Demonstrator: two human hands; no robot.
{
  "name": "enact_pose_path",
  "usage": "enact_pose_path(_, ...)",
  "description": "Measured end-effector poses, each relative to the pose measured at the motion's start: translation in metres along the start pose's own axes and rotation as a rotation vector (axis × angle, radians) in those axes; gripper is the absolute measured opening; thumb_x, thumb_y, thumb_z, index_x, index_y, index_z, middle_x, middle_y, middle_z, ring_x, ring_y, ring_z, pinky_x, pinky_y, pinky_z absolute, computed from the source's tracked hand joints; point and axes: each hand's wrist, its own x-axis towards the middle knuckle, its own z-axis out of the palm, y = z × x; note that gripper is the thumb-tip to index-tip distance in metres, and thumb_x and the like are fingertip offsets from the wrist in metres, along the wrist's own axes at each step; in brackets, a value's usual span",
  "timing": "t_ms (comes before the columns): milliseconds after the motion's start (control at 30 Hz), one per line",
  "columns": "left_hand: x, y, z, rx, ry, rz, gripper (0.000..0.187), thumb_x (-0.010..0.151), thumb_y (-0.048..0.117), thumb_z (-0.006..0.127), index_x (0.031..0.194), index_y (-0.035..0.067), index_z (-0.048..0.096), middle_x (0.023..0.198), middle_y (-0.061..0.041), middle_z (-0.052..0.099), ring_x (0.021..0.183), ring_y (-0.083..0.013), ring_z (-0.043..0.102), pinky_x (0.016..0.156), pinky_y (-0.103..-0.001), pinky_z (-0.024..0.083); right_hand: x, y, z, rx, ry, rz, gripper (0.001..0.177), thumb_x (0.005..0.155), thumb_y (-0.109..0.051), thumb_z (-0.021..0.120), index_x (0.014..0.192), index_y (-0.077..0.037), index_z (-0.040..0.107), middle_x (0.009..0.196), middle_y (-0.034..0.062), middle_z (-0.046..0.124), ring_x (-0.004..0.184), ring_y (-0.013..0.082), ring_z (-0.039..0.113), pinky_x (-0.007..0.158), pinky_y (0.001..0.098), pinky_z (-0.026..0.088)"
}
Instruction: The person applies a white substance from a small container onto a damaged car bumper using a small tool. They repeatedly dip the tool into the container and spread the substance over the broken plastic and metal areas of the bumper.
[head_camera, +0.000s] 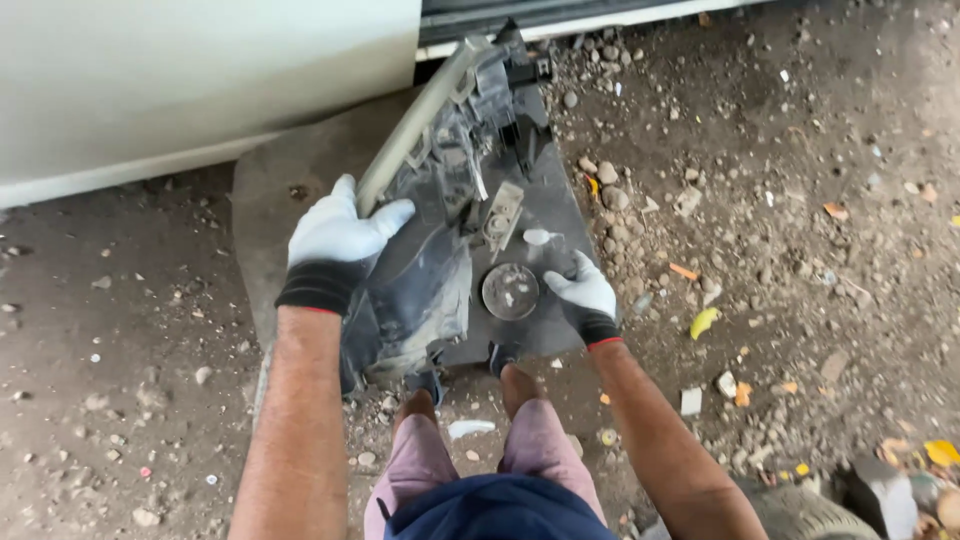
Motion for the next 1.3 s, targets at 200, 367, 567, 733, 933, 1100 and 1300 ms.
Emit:
enact_pose_path(200, -0.021, 0.031, -0.003, 0.284, 0.161, 0.048, 0.082, 0.086, 0.064, 0.066, 0.147, 0.013, 0.053, 0.122, -0.018, 0.070, 0.106, -0.0369, 0.067, 0.089, -0.048, 0.051, 0.074, 0.010, 0.019, 0.601, -0.306, -0.351, 0.055, 0.083, -0.004, 0.071, 0.135, -0.006, 0.057, 0.105, -0.0029, 0.077, 0.091, 0.0036, 0.065, 0.086, 0.0231, 0.053)
enact_pose_path(367, -0.031, 0.049, 0.047, 0.454, 0.376, 0.035, 0.057, 0.093, 0.045, 0.064, 0.144, 0.019, 0.060, 0.127, -0.013, 0.068, 0.109, -0.0354, 0.066, 0.098, -0.050, 0.048, 0.104, 0.027, 0.035, 0.398, -0.302, -0.456, 0.013, 0.094, -0.003, 0.071, 0.106, -0.002, 0.076, 0.095, -0.0011, 0.078, 0.089, 0.0082, 0.070, 0.086, 0.0248, 0.056)
enact_pose_path(567, -0.043, 0.072, 0.074, 0.454, 0.574, 0.003, 0.061, 0.088, 0.038, 0.063, 0.147, 0.020, 0.058, 0.145, -0.017, 0.057, 0.127, -0.0396, 0.053, 0.111, -0.063, 0.031, 0.113, 0.009, -0.027, 0.533, -0.416, -0.228, 0.015, 0.091, -0.009, 0.076, 0.104, -0.004, 0.069, 0.092, -0.0016, 0.073, 0.082, 0.0064, 0.065, 0.078, 0.0244, 0.055)
enact_pose_path(733, -0.049, 0.083, 0.053, 0.269, 0.436, 0.007, 0.082, 0.089, 0.063, 0.062, 0.151, 0.011, 0.051, 0.154, -0.024, 0.047, 0.139, -0.0460, 0.042, 0.115, -0.067, 0.024, 0.100, -0.072, -0.135, 0.244, -0.565, -0.301, 0.023, 0.087, -0.011, 0.076, 0.110, -0.006, 0.072, 0.090, -0.0022, 0.068, 0.078, 0.0054, 0.059, 0.072, 0.0230, 0.051)
enact_pose_path(933, -0.053, 0.083, 0.035, 0.197, 0.161, 0.036, 0.138, 0.055, 0.094, 0.066, 0.158, 0.007, 0.031, 0.160, -0.030, 0.029, 0.145, -0.0506, 0.025, 0.112, -0.068, 0.013, 0.068, -0.161, -0.193, -0.144, -0.433, -0.518, 0.027, 0.089, -0.020, 0.071, 0.115, -0.013, 0.072, 0.093, -0.0004, 0.077, 0.077, 0.0104, 0.071, 0.073, 0.0275, 0.059)
enact_pose_path(1100, -0.054, 0.088, 0.030, 0.331, 0.035, 0.015, 0.158, 0.041, 0.101, 0.063, 0.159, 0.009, 0.015, 0.162, -0.030, 0.015, 0.148, -0.0470, 0.012, 0.110, -0.066, -0.007, 0.057, -0.196, -0.195, -0.336, -0.358, -1.051, 0.018, 0.087, -0.018, 0.073, 0.105, -0.018, 0.075, 0.104, 0.0070, 0.075, 0.092, 0.0288, 0.072, 0.078, 0.0394, 0.058)
enact_pose_path(1300, -0.051, 0.091, 0.036, 0.372, 0.094, -0.039, 0.153, 0.042, 0.099, 0.062, 0.161, 0.015, 0.015, 0.164, -0.025, 0.017, 0.150, -0.0438, 0.015, 0.111, -0.069, -0.007, 0.033, -0.202, -0.197, -0.456, -0.121, -1.251, 0.019, 0.088, -0.019, 0.075, 0.106, -0.017, 0.070, 0.099, 0.0055, 0.071, 0.087, 0.0309, 0.068, 0.076, 0.0434, 0.056)
